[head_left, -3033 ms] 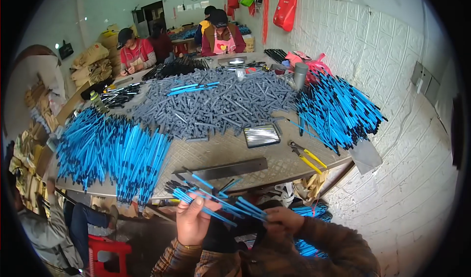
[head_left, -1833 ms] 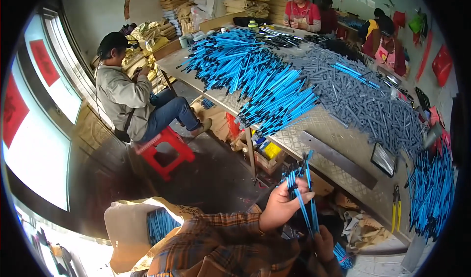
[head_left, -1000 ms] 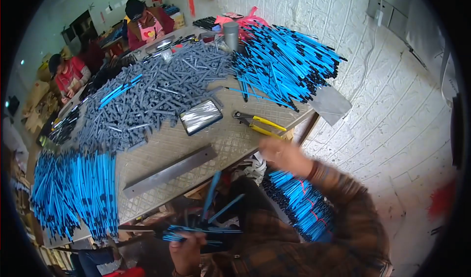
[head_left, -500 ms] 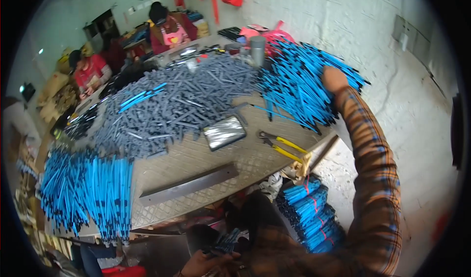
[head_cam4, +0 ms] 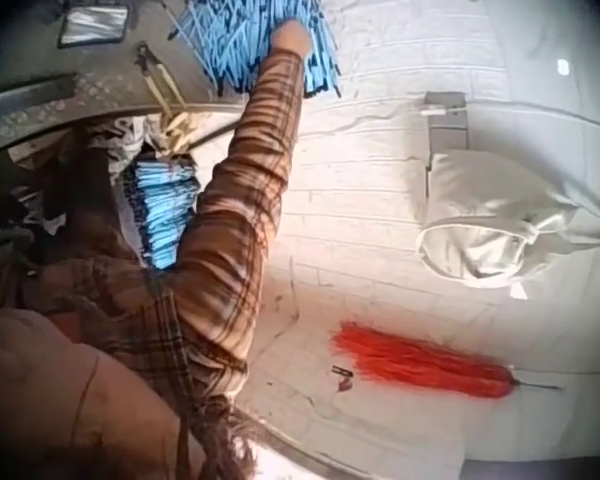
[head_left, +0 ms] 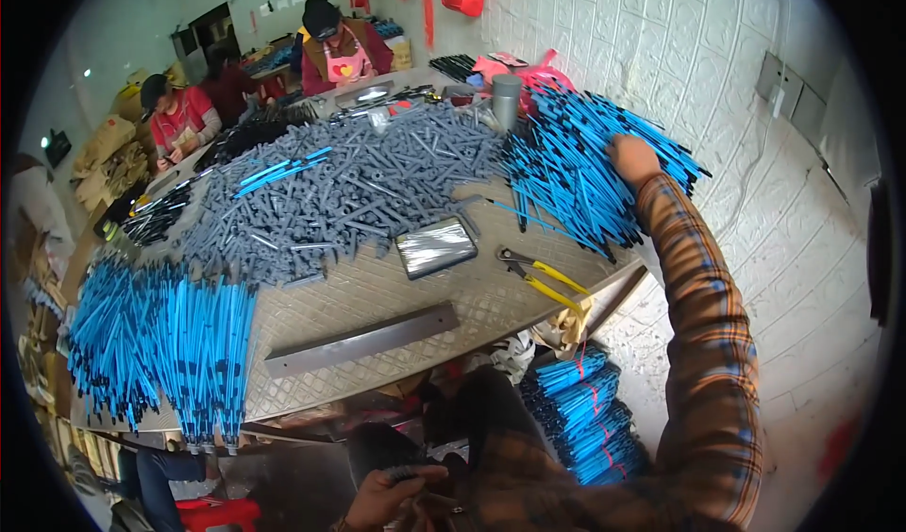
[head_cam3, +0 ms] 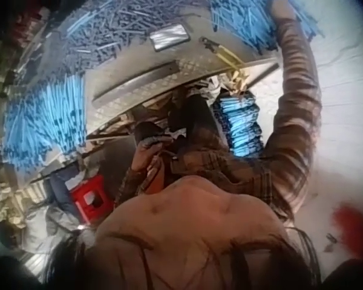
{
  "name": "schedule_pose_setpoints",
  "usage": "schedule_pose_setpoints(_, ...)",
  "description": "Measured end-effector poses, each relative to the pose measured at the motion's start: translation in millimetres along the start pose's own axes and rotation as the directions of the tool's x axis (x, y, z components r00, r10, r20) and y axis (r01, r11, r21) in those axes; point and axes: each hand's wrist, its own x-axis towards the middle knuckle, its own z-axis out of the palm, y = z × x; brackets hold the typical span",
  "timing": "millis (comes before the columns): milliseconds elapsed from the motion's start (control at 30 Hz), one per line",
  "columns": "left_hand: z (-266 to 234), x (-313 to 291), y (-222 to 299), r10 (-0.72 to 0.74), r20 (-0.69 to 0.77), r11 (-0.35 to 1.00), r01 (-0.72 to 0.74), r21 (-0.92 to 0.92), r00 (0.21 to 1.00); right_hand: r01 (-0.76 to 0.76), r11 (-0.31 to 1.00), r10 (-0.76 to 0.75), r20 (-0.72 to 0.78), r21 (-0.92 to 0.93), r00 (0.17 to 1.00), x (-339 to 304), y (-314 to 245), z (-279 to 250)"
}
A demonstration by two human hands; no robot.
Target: The person bundles small blue plastic components together by hand, then crimps them with a hand tool.
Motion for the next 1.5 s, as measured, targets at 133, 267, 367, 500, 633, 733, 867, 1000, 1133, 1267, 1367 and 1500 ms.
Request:
schedule_pose_setpoints(133,4,4,-5,-0.031,-0.053,0.998,0.028,-0.054,0.998,-0.009,0.999,0.017,-0.187,0.04,0.982,-5,1,0)
schedule_pose_setpoints(267,6,4,-7,0.03,-0.074,0.995,-0.037,-0.094,0.997,0.041,0.991,-0.003,-0.293,0.126,0.956,3,-5,-13)
schedule_pose_setpoints(367,9,4,-5,0.042,-0.086,0.995,-0.049,-0.081,0.995,0.07,0.985,-0.025,-0.272,0.157,0.962,1,-13,-19)
schedule_pose_setpoints(500,15,0,0,0.027,-0.122,0.999,-0.03,-0.024,0.992,0.084,0.98,-0.043,-0.217,0.182,0.975,-1,-24,-23)
schedule_pose_setpoints(633,16,6,-7,0.043,-0.164,0.997,-0.052,-0.049,0.985,0.092,0.98,-0.037,-0.294,0.174,0.955,3,-27,-20)
schedule_pose_setpoints(733,12,9,-21,0.087,-0.22,0.959,-0.142,-0.244,0.972,0.143,0.986,-0.089,-0.438,0.091,0.895,8,-32,-17)
schedule_pose_setpoints(867,6,13,-25,0.087,-0.195,0.976,-0.122,-0.177,0.977,0.087,0.994,-0.077,-0.146,0.067,0.986,9,-38,-22)
schedule_pose_setpoints(1000,16,9,-19,0.083,-0.253,0.985,-0.118,-0.125,0.964,0.11,0.994,-0.102,-0.341,0.006,0.935,12,-48,-30)
schedule_pose_setpoints(1133,14,7,-20,0.144,-0.232,0.965,-0.188,-0.182,0.962,0.059,0.992,-0.071,-0.104,-0.115,0.992,6,-51,-44)
schedule_pose_setpoints(1267,8,8,-19,0.144,-0.303,0.925,-0.237,-0.298,0.942,0.037,0.989,-0.07,-0.224,-0.146,0.972,0,-54,-63)
schedule_pose_setpoints(1367,9,8,-19,0.165,-0.31,0.915,-0.263,-0.307,0.936,0.086,0.985,-0.118,-0.222,-0.15,0.968,0,-51,-70)
schedule_pose_setpoints(1500,11,7,-24,0.177,-0.324,0.912,-0.279,-0.302,0.929,0.028,1.0,-0.029,-0.256,-0.007,0.966,0,-55,-71)
